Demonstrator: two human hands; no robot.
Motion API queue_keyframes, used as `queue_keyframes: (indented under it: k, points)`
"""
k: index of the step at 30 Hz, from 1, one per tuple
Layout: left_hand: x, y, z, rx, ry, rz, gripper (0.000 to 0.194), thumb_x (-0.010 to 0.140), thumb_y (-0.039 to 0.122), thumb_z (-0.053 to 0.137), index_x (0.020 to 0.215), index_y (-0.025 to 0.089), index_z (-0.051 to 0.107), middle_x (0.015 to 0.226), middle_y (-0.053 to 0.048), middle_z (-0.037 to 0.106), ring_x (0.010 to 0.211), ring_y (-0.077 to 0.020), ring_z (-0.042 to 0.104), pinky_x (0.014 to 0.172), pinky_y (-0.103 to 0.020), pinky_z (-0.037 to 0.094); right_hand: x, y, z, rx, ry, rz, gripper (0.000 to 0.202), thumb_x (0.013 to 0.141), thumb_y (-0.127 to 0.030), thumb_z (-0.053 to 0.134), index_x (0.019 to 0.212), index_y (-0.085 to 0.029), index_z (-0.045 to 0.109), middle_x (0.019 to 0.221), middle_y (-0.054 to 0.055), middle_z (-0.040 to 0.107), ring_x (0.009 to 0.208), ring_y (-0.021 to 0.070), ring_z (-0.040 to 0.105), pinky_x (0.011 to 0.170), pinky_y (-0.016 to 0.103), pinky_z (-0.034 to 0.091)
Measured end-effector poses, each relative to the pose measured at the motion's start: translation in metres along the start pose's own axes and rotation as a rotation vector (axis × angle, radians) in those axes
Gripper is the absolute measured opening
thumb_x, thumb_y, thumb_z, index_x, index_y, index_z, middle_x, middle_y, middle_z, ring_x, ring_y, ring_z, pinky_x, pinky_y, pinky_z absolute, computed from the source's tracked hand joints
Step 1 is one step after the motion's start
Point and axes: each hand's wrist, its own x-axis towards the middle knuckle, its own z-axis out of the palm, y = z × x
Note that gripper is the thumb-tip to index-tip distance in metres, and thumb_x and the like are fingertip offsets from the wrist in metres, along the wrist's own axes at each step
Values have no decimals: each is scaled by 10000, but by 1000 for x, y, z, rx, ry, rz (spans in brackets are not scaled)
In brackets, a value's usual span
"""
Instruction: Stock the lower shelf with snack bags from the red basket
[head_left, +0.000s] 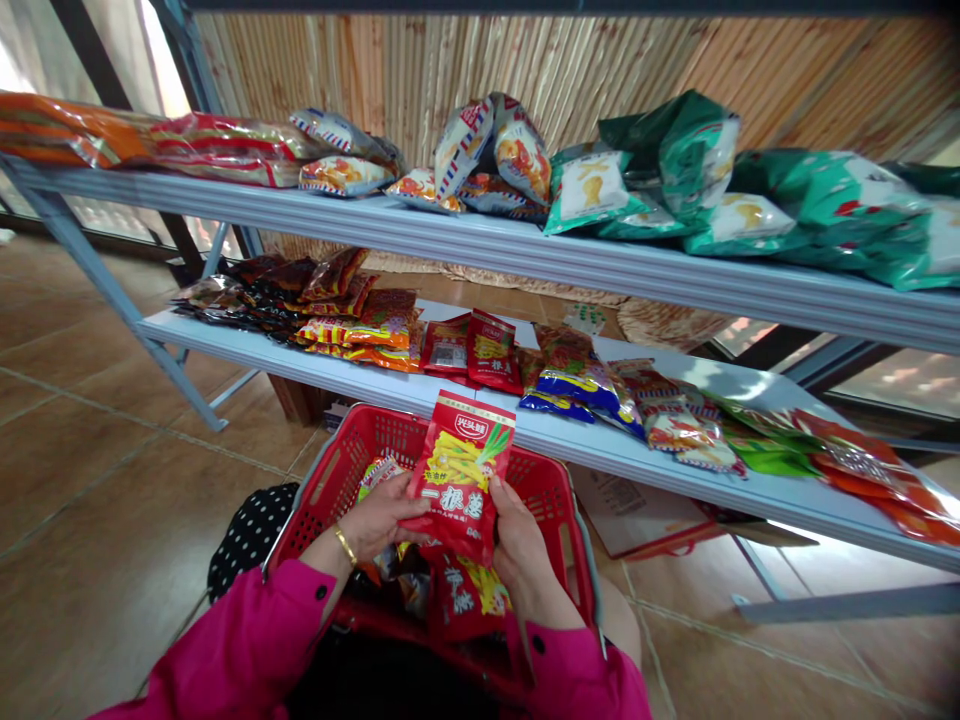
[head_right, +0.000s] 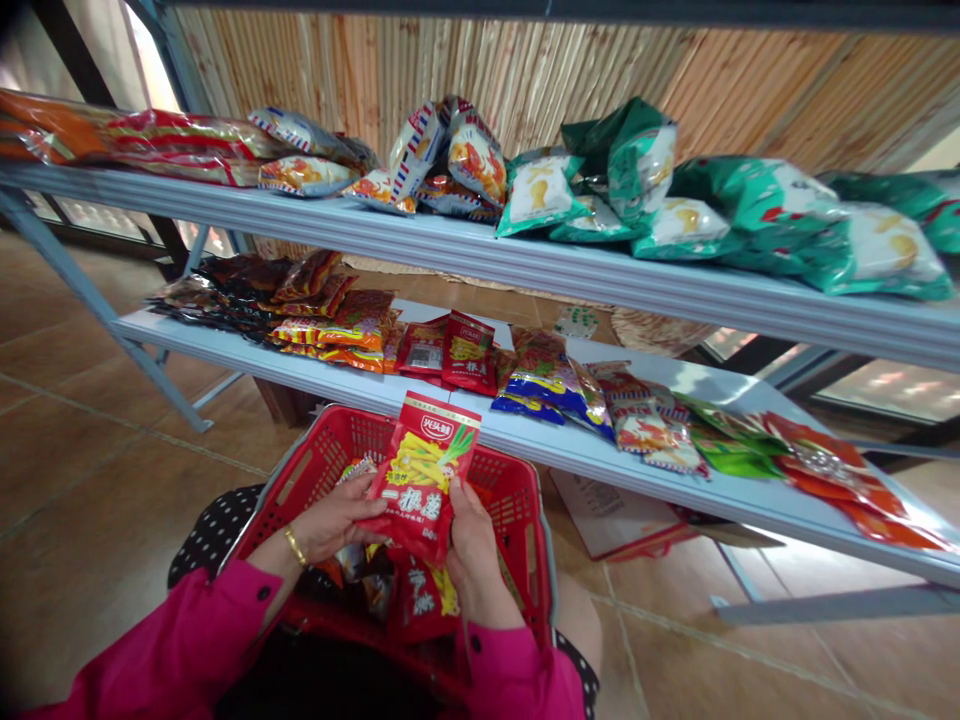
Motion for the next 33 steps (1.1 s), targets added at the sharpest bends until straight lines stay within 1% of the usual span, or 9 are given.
queue_keyframes:
  k: [5, 8, 12, 15, 18, 22, 26, 29, 33]
  points:
    - [0, 0, 4, -7, 45, 63, 590, 606, 223, 834, 1141, 165, 592, 1064, -107, 692, 799, -216, 696, 644, -288, 552, -4, -3, 7, 7, 13, 9, 344, 652, -363, 799, 925, -206, 662, 882, 36, 768, 796, 235, 724, 740, 375, 595]
    - [3, 2, 3, -29, 73, 104, 604, 600, 222, 836, 1148, 172, 588, 1060, -105, 696, 788, -217, 697, 632, -288, 549, -10, -5, 12, 2, -5, 61, 416, 606, -336, 832, 950, -186, 651, 861, 42, 765, 746, 225, 721, 657, 347, 596]
    - [6, 4, -4, -45, 111, 138, 567, 625, 220, 819, 1136, 167, 580, 1033, -104, 707, 766, -207, 700, 637, -294, 553, -15, -5, 13, -129, -73, 118, 504, 592, -339, 841, 1024, -173, 641, 868, 49, 758, 704, 209, 711, 555, 311, 580]
    - [8, 3, -8, -32, 149, 140, 540, 635, 208, 809, 1123, 161, 584, 1023, -104, 710, 761, -201, 700, 647, -299, 558, -15, -4, 11, -163, -79, 112, 506, 576, -350, 841, 1007, -166, 651, 852, 50, 753, 687, 207, 701, 513, 296, 564]
    - [10, 0, -10, -58, 156, 163, 509, 644, 197, 803, 1105, 160, 590, 1044, -107, 706, 788, -200, 700, 674, -303, 565, -14, -2, 11, -156, -83, 91, 491, 572, -372, 833, 987, -175, 659, 843, 40, 749, 683, 205, 693, 477, 275, 541]
    - [10, -3, -6, -123, 177, 186, 448, 669, 184, 792, 1069, 159, 593, 1034, -97, 707, 785, -180, 698, 684, -289, 570, -14, -3, 13, -139, -49, 61, 474, 571, -387, 827, 966, -188, 658, 821, 21, 742, 651, 186, 679, 472, 270, 534]
    - [5, -3, 3, -146, 142, 122, 453, 659, 137, 795, 1064, 164, 592, 1024, -91, 706, 791, -174, 701, 695, -282, 577, -15, -6, 15, -99, -1, 33, 416, 576, -367, 826, 913, -193, 654, 803, 16, 738, 643, 179, 681, 509, 283, 545]
    - [4, -5, 7, -149, 166, 96, 450, 665, 104, 781, 1065, 165, 585, 1016, -95, 710, 779, -175, 706, 685, -278, 581, -16, -8, 16, -82, -13, 27, 404, 595, -364, 815, 923, -191, 656, 801, 21, 739, 675, 194, 693, 519, 284, 547]
    - [8, -8, 6, -157, 235, 120, 379, 699, 84, 744, 1029, 168, 578, 942, -75, 719, 707, -159, 704, 652, -275, 584, -18, -8, 14, -111, -67, 54, 431, 632, -320, 803, 1005, -195, 627, 871, 32, 743, 689, 190, 706, 533, 278, 553]
